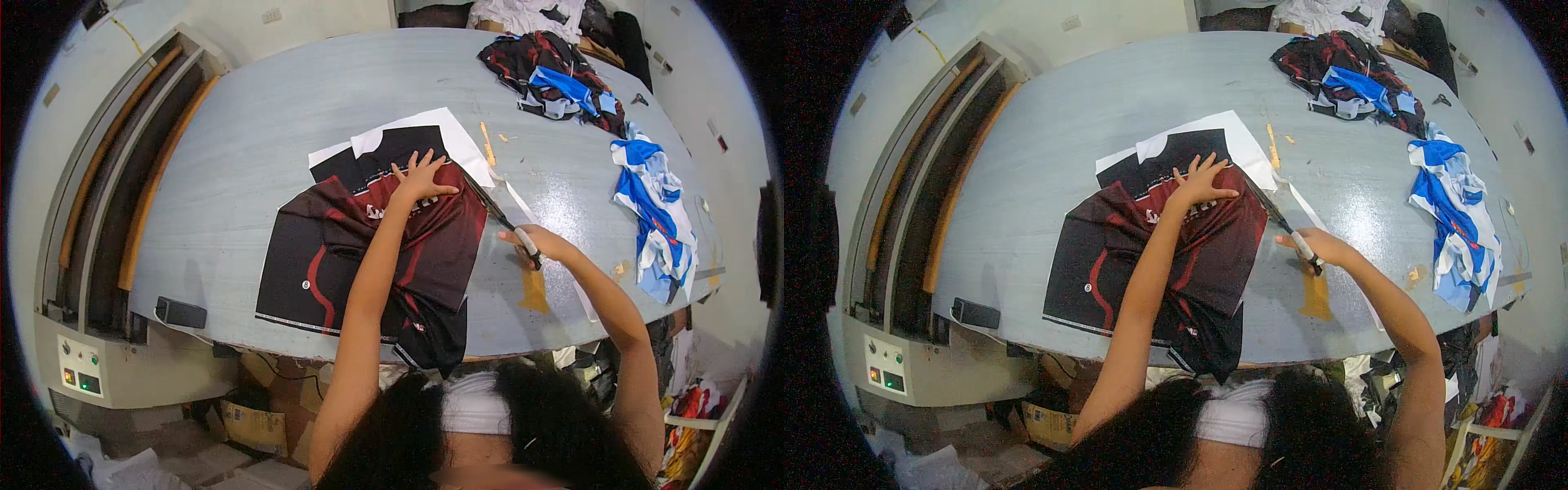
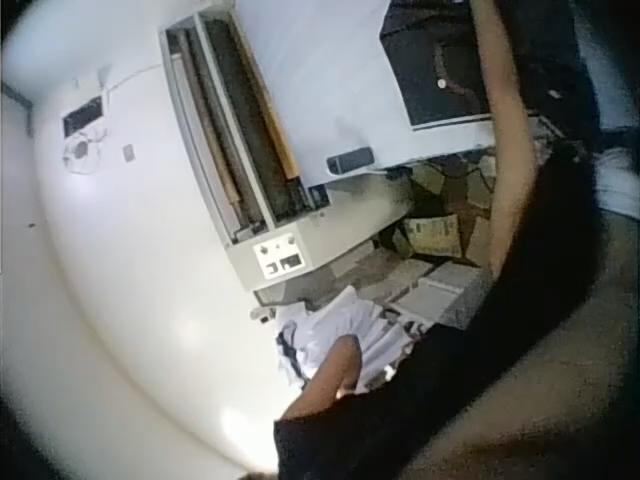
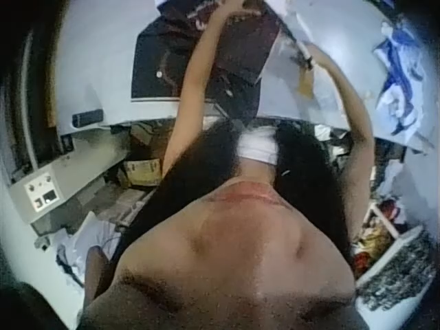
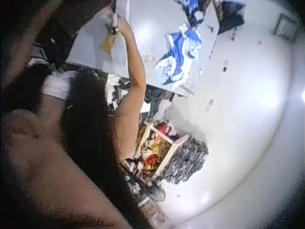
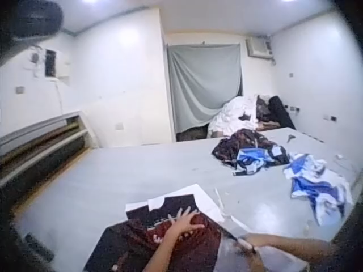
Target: Cutting out jersey panels from fabric with large scissors in a garment workshop.
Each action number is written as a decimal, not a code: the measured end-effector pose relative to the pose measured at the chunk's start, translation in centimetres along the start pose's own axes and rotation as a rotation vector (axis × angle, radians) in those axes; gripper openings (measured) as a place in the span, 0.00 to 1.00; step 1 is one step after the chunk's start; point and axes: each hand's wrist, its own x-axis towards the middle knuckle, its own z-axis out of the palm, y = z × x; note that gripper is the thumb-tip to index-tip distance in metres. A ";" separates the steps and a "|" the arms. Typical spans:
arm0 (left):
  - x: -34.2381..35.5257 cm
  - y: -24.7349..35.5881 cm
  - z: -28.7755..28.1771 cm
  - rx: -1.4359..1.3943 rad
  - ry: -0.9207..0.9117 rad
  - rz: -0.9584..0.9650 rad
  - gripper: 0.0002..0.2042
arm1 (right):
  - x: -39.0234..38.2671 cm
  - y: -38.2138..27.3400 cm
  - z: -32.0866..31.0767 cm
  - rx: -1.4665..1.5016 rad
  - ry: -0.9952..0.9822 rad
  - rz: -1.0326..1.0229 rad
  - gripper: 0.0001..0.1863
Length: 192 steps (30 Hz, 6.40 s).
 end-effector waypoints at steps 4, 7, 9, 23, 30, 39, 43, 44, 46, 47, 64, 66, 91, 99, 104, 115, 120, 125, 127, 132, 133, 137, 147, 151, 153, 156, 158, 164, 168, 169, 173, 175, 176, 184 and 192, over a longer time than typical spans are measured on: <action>0.0 0.0 0.2 -0.003 0.010 -0.009 0.49 | -0.1 -0.3 0.4 0.023 -0.001 -0.001 0.31; 0.0 0.1 0.2 -0.011 0.010 -0.023 0.49 | -0.3 -0.7 0.9 0.035 0.015 -0.013 0.31; 0.1 0.2 0.1 -0.001 -0.007 -0.035 0.52 | -0.4 -0.7 1.0 0.023 0.018 -0.014 0.31; 0.1 0.5 0.1 0.030 0.031 -0.065 0.59 | 2.9 -3.9 1.0 0.115 -0.161 0.070 0.40; 0.0 -0.6 -0.7 0.037 -0.029 -0.060 0.54 | 4.5 -4.2 1.2 0.120 -0.169 0.043 0.40; -1.1 -0.6 -1.2 0.030 -0.055 -0.163 0.56 | 5.3 -3.5 2.0 0.232 -0.120 0.053 0.37; -1.2 -0.6 -1.4 0.026 -0.063 -0.172 0.56 | 5.1 -4.1 2.5 0.177 -0.025 0.043 0.34; -1.2 -0.6 -1.4 0.023 -0.059 -0.170 0.56 | 5.1 -4.2 2.6 0.154 -0.015 0.059 0.33; -1.1 -0.5 -1.3 0.021 -0.057 -0.166 0.57 | 5.3 -3.7 2.8 0.100 0.020 -0.006 0.33; -1.0 -0.4 -1.3 0.023 -0.053 -0.165 0.57 | 5.4 -3.4 2.9 0.045 0.055 -0.072 0.34; -1.5 -2.2 -2.5 0.035 -0.053 -0.182 0.55 | 9.4 -7.7 3.3 0.309 -0.019 0.031 0.42; -1.6 -2.4 -2.6 0.031 -0.059 -0.195 0.56 | 9.5 -8.2 3.4 0.332 -0.039 0.040 0.40; -1.7 -1.7 -2.9 0.046 -0.107 -0.220 0.56 | 12.4 -8.9 2.4 0.339 -0.084 0.033 0.33; -1.2 -2.3 -2.7 0.083 -0.100 -0.217 0.53 | 13.6 -8.8 3.4 0.426 0.022 0.016 0.27; -1.3 -2.0 -2.7 0.064 -0.098 -0.221 0.53 | 13.9 -8.8 2.1 0.421 -0.105 0.037 0.31; -1.4 -2.1 -3.0 0.110 -0.086 -0.203 0.52 | 16.1 -8.6 0.1 0.270 -0.108 -0.023 0.33; -1.5 -2.2 -3.0 0.101 -0.100 -0.213 0.52 | 15.7 -11.6 -1.8 0.174 -0.190 0.133 0.32; -1.5 -2.5 -2.8 0.058 -0.107 -0.203 0.54 | 18.8 -9.9 -1.5 0.314 0.025 -0.026 0.27; -1.8 -2.8 -2.8 0.069 -0.118 -0.213 0.54 | 18.4 -9.4 -0.8 0.454 -0.016 -0.156 0.19; -1.8 -2.8 -2.9 0.065 -0.129 -0.155 0.55 | 16.1 -2.8 0.9 0.749 0.046 -0.243 0.20; -2.0 -3.2 -2.9 0.073 -0.140 -0.147 0.55 | 13.1 -1.7 1.3 0.753 0.043 -0.212 0.19; -1.9 -3.2 -3.0 0.085 -0.111 -0.132 0.55 | -0.3 4.9 3.3 0.734 0.160 -0.220 0.21; -0.6 -4.3 -3.2 0.234 -0.056 -0.098 0.45 | -14.2 12.3 13.8 1.502 1.245 -0.381 0.23; 0.9 1.6 -0.4 0.282 0.044 -0.014 0.40 | -15.0 12.2 12.7 1.409 1.526 -0.474 0.19; 0.8 5.2 1.5 0.312 0.075 0.237 0.37 | -15.2 11.3 12.1 1.311 1.465 -0.513 0.15; 0.6 9.9 4.4 0.198 -0.108 0.595 0.30 | -14.7 9.0 11.1 1.340 1.295 -0.622 0.18; -0.8 12.7 5.7 -0.076 -0.222 0.624 0.27 | -15.0 8.6 10.6 1.365 1.174 -0.611 0.17; -11.1 12.0 6.5 -0.006 0.448 0.201 0.31 | -16.1 11.5 9.1 1.052 1.164 -0.273 0.17; -15.2 1.2 3.9 0.306 0.348 0.135 0.30 | -15.3 13.3 7.4 0.952 1.185 -0.197 0.17; -15.5 -3.1 2.5 0.236 0.272 0.170 0.29 | -15.0 13.6 7.0 0.977 1.167 -0.224 0.17; -18.7 -12.0 -3.6 0.439 0.374 0.048 0.28 | -13.6 14.8 6.2 1.007 1.194 -0.295 0.18; -19.8 -13.3 -4.4 0.405 0.514 -0.212 0.29 | -12.9 15.8 6.4 0.936 1.226 -0.327 0.21; -20.1 -13.7 -3.8 0.314 0.591 -0.206 0.29 | -12.8 16.1 6.3 0.968 1.231 -0.319 0.21; -21.4 2.1 -3.0 0.382 -0.520 -0.466 0.46 | -12.1 16.3 5.8 1.138 1.216 -0.266 0.18; -5.7 5.0 0.7 0.173 -0.224 -0.371 0.50 | -11.7 17.0 5.6 1.138 1.154 -0.282 0.16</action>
